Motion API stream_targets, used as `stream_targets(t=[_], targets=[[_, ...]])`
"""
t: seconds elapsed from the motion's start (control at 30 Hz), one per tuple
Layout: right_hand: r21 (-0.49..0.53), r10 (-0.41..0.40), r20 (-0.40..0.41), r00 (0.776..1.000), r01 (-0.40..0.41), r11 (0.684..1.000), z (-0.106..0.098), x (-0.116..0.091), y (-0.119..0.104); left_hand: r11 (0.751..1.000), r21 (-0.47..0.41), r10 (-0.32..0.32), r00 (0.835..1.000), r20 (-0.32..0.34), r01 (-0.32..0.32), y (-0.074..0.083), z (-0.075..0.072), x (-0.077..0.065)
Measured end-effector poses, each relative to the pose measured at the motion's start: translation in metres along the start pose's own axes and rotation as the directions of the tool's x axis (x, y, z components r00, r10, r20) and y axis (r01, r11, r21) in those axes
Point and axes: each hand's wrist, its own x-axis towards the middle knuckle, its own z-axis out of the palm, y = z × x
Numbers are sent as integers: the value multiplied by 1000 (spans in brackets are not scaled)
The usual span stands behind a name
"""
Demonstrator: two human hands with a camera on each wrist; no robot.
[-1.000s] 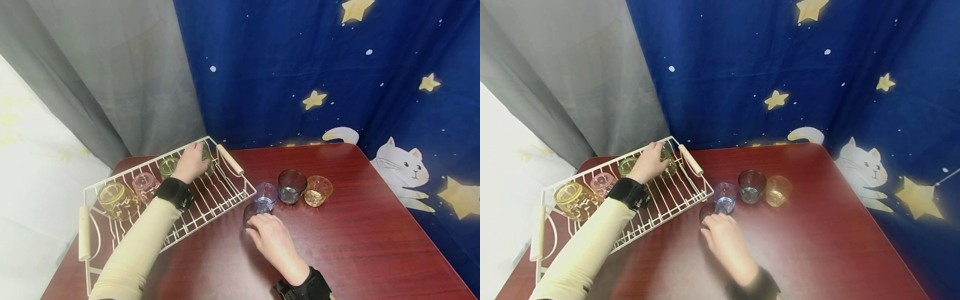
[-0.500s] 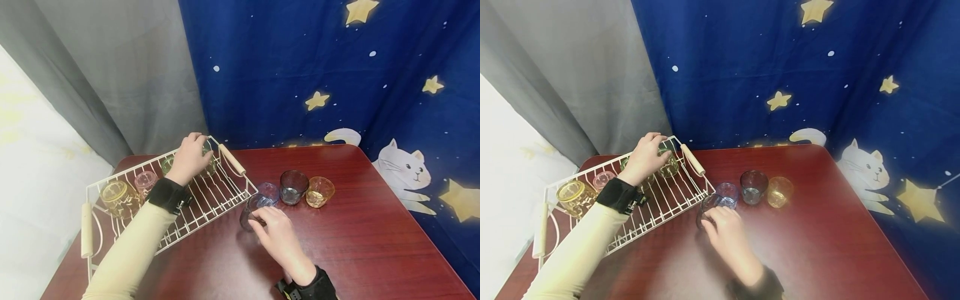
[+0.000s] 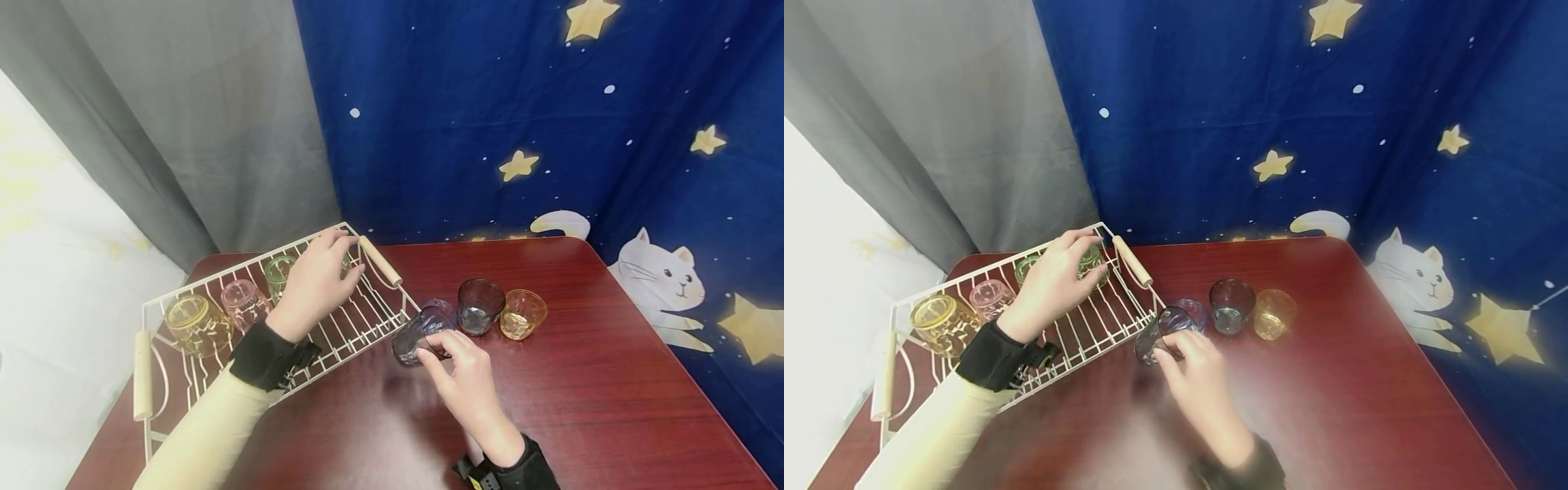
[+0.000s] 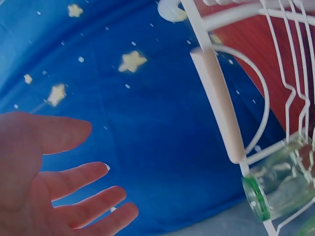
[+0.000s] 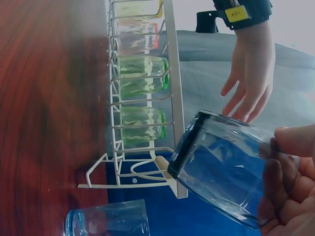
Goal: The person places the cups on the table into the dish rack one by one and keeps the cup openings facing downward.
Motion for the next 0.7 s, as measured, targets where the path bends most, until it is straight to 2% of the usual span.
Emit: stream_targets(t=[0.13, 0.27, 0.37, 0.43, 0.47, 0.53, 0.7], targets=[[81, 47, -44, 998, -44, 996, 0, 1, 0, 999, -40, 8, 1000, 6, -8, 10, 0, -14], [142, 98, -69, 993, -87, 986, 0, 1, -2, 991, -126, -25, 998, 49, 31, 16, 3, -25], [195, 157, -71, 985, -140, 971, -1, 1, -4, 982, -182, -44, 996, 75, 57, 20, 5, -33], [247, 212, -55, 976, -192, 950, -1, 1, -5, 974, -216, -52, 995, 86, 69, 21, 8, -39], [281, 243, -43, 969, -222, 934, -1, 1, -6, 971, -230, -51, 995, 89, 71, 22, 10, -42], [376, 313, -2, 950, -289, 880, -1, 0, -6, 963, -260, -47, 994, 103, 73, 23, 14, -49], [578, 424, 92, 901, -395, 714, 0, 0, -8, 944, -324, -15, 988, 151, 64, 26, 27, -67]])
